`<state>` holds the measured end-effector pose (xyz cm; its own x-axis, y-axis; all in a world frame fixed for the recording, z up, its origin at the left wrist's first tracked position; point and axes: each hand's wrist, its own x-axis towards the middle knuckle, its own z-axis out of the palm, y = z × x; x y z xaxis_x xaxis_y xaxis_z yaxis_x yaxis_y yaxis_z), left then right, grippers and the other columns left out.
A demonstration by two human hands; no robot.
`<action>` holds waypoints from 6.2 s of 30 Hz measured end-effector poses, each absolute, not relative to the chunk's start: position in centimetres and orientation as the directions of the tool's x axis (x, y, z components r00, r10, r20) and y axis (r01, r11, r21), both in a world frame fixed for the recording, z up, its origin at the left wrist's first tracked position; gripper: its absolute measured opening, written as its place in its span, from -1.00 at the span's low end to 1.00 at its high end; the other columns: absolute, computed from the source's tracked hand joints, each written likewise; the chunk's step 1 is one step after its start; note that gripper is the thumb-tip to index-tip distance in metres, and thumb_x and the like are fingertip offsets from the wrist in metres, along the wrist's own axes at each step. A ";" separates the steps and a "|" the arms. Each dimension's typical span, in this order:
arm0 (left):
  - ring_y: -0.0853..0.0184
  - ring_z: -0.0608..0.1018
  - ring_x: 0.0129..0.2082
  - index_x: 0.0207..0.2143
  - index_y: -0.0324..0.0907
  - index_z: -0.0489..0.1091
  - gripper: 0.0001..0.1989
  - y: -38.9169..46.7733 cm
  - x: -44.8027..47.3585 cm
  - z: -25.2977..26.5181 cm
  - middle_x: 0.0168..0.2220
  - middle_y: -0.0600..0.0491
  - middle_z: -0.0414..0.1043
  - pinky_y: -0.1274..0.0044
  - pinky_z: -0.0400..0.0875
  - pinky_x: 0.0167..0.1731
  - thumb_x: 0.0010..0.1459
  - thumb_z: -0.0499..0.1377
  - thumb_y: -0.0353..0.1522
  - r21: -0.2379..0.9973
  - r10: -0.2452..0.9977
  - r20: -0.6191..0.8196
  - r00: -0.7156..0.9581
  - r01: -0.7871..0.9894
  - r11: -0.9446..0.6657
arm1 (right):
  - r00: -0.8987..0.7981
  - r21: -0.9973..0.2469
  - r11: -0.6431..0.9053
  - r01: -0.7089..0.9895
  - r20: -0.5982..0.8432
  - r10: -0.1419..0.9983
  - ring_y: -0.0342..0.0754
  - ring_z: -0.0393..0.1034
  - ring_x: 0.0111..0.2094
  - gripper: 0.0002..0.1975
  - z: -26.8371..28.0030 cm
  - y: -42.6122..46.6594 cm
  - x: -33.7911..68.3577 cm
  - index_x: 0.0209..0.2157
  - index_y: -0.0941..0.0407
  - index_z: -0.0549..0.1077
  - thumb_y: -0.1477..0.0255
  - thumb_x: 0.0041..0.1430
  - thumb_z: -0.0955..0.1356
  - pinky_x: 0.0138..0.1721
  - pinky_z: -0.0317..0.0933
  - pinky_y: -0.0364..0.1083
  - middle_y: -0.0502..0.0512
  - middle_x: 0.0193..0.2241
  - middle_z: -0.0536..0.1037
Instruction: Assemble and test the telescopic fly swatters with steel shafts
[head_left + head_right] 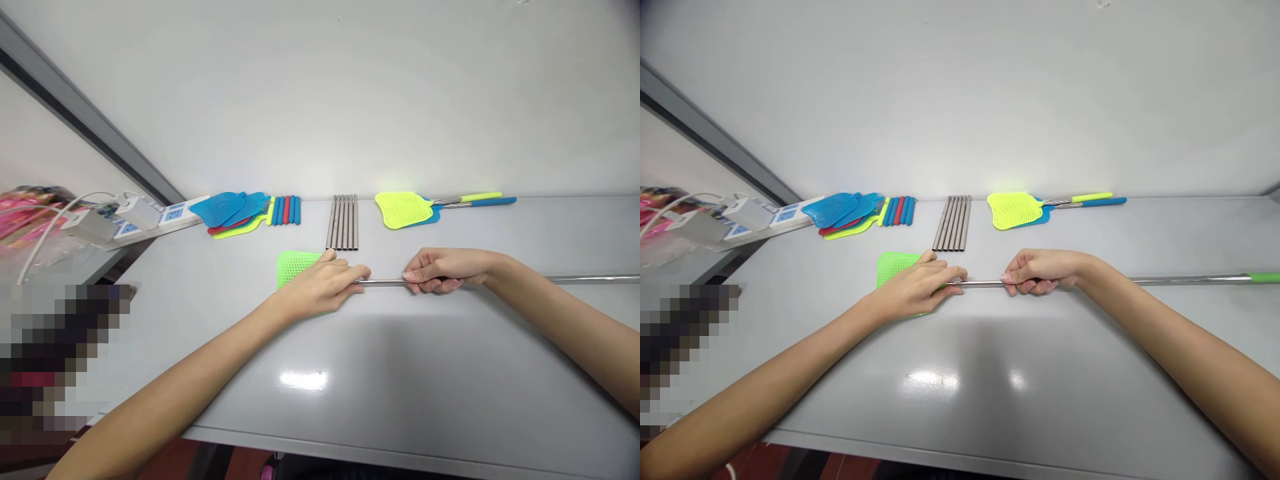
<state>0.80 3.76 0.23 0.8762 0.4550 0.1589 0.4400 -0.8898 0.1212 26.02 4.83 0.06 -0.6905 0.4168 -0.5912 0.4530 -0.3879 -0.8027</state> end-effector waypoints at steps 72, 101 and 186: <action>0.41 0.21 -0.58 -0.60 -0.20 0.16 -0.68 3.9 0.6 0.1 -0.63 0.09 0.16 0.49 0.05 -0.42 0.16 -0.17 -0.31 -0.041 0.506 0.204 0.838 0.524 -0.851 | -0.712 -0.791 -0.457 0.407 -0.588 0.383 -0.35 -0.23 -0.78 -0.74 -0.4 5.2 27.6 -0.53 0.25 0.32 0.32 0.05 0.26 -0.81 -0.35 -0.29 -0.19 -0.76 0.00; 0.43 0.30 -0.54 -0.54 -0.21 0.25 -0.65 5.9 -0.2 -0.3 -0.59 0.11 0.25 0.50 0.11 -0.31 0.16 -0.16 -0.24 0.229 0.605 0.159 0.780 0.567 -0.791 | -0.481 -0.704 -0.095 0.704 -0.571 0.665 -0.21 0.14 -0.61 -0.68 1.9 6.0 30.3 -0.52 0.14 0.36 0.15 -0.11 0.31 -0.58 0.02 -0.19 0.02 -0.56 0.36; 0.42 0.24 -0.62 -0.62 -0.20 0.12 -0.67 4.2 0.3 -0.2 -0.65 0.09 0.21 0.50 0.04 -0.46 0.16 -0.17 -0.30 -0.029 0.553 0.185 0.812 0.567 -0.823 | -0.669 -0.804 -0.425 0.415 -0.586 0.457 -0.34 -0.28 -0.81 -0.74 -0.4 4.0 26.4 -0.61 0.21 0.28 0.34 0.03 0.23 -0.82 -0.38 -0.26 -0.18 -0.84 0.03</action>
<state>0.29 4.19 -0.18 0.8121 0.5534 0.1849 0.5674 -0.8230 -0.0285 26.38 4.03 -0.43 -0.6688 0.4571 -0.5864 0.4150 -0.4250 -0.8045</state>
